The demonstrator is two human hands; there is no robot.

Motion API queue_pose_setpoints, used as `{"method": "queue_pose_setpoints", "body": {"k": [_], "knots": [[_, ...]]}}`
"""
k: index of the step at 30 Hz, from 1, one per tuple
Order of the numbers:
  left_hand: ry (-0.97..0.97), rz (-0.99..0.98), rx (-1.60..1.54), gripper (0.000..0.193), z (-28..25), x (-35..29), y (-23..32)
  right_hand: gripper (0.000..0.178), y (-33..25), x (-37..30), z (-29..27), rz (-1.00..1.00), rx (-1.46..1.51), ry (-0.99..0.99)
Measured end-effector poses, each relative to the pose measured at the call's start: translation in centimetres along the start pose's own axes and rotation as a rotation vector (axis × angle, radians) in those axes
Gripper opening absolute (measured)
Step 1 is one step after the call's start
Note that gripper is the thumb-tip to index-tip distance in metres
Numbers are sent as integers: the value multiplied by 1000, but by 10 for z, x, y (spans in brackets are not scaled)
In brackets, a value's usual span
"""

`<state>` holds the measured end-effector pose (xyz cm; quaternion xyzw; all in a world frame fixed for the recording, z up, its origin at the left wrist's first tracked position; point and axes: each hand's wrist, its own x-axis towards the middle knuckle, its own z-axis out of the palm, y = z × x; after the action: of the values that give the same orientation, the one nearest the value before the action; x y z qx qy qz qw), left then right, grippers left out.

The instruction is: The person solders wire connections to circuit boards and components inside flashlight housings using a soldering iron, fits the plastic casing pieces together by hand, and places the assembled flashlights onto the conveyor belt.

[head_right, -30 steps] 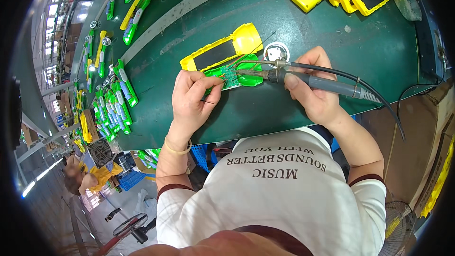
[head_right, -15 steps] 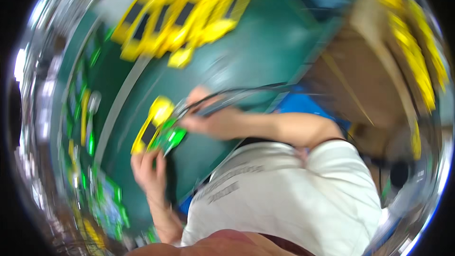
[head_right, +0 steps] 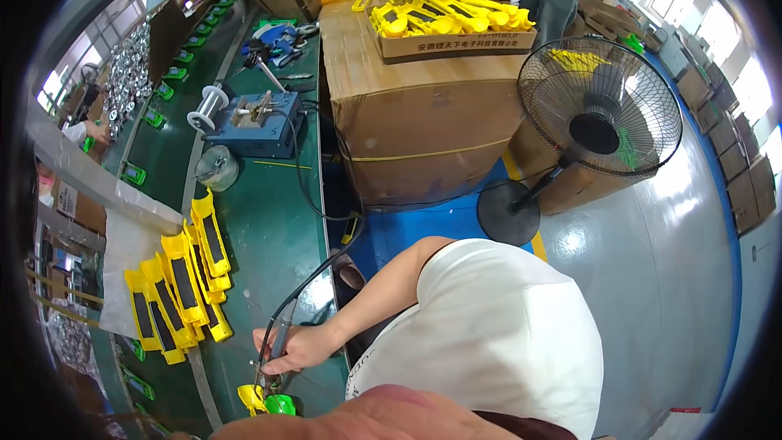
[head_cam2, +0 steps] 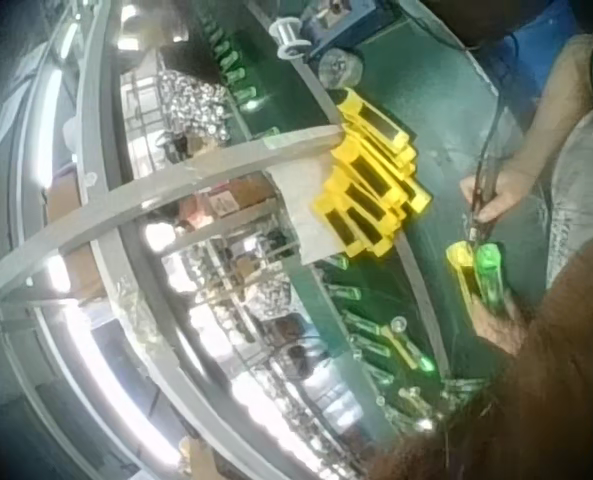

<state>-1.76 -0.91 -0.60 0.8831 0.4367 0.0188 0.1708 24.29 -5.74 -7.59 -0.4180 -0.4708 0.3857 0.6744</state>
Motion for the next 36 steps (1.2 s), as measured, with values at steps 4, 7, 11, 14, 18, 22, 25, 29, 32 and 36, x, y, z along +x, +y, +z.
{"method": "queue_pose_setpoints", "body": {"k": [4,7,11,14,18,22,25,29,32,36], "knots": [[-139,175,601,57,-37,-4,35,30,-3,2,-3,10,-12,7],[174,454,500,45,-37,7,43,28,-5,4,3,33,24,-18],[471,483,-120,42,-17,34,31,28,-15,4,-1,102,105,-20],[440,508,-85,39,-7,38,25,28,-13,3,-1,106,110,-31],[391,542,-34,37,4,41,14,28,-17,1,-2,127,116,-37],[338,586,12,34,12,44,1,28,-19,0,-4,144,144,-24],[296,609,48,32,14,45,-8,29,-17,2,-2,103,115,-5],[210,519,149,30,-13,17,1,30,-6,6,3,160,68,-87],[407,357,85,25,-2,-6,-7,28,-33,7,2,0,-101,-74],[477,463,-152,30,25,35,-15,22,-34,9,-13,183,-359,-114]]}}
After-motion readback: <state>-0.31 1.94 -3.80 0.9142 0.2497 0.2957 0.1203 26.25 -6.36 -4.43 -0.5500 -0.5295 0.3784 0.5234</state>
